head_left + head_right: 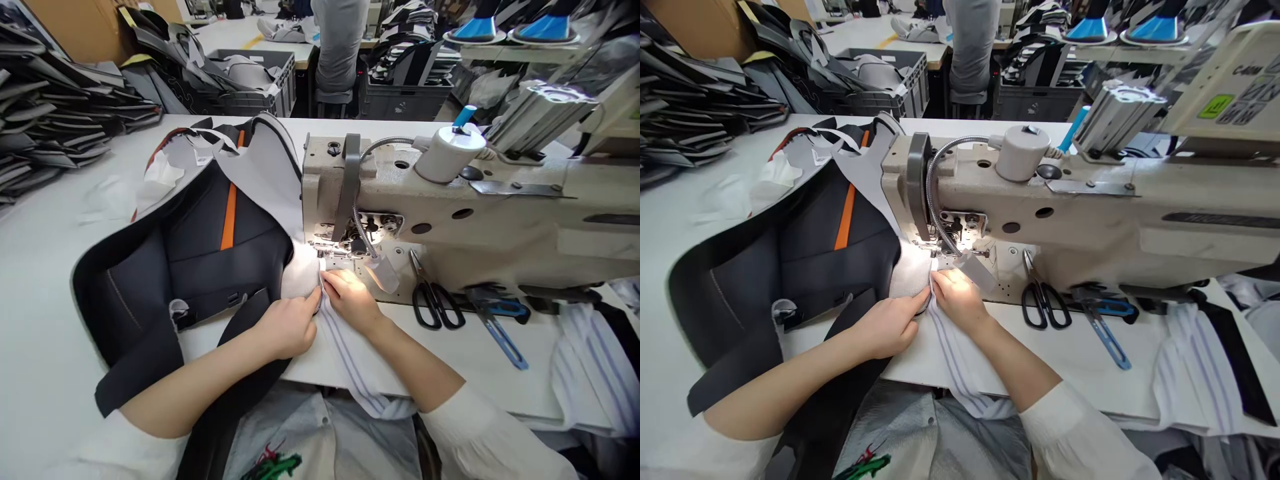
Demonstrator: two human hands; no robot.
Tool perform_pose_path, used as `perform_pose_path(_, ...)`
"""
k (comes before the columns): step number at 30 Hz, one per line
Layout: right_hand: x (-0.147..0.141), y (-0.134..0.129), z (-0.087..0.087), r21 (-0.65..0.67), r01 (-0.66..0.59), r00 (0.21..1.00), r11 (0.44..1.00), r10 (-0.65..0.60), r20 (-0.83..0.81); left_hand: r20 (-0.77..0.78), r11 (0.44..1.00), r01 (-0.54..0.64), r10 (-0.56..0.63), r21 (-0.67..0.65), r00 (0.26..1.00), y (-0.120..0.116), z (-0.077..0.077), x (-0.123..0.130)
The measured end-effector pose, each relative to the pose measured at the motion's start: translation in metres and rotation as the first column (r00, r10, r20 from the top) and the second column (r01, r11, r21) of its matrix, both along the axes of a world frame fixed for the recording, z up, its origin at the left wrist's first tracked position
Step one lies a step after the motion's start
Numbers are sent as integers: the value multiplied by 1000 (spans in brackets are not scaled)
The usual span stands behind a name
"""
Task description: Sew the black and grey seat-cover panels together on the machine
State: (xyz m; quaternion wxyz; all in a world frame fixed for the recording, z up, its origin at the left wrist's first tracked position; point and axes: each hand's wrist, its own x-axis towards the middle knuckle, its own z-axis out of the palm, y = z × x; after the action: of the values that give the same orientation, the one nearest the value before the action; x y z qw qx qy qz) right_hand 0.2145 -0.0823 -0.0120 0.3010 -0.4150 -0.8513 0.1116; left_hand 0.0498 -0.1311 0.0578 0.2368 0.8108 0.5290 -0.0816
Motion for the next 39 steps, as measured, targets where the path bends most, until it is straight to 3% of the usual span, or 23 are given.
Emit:
perform_pose_path(8, 2, 0, 5, 55, -60, 996, 997, 56, 66, 219, 985, -49, 11, 166, 976, 18, -18, -17)
perform_pose_path(14, 4, 0, 8, 126, -82, 975, 989, 53, 218, 144, 955, -6, -39, 298, 989, 24, -23, -14)
perform_pose_path(22, 3, 2, 5, 91, -41, 995, 995, 32, 99, 61, 870, 82, -127, 487, 990, 22, -37, -17)
perform_pose_path(32, 3, 4, 3, 95, -37, 991, 995, 24, 132, 128, 742, -3, -111, 670, 985, 61, -51, -18)
perform_pose_path(39, 3, 8, 3, 67, -32, 990, 997, 23, 141, 189, 748, -54, -97, 661, 977, 72, -53, -17)
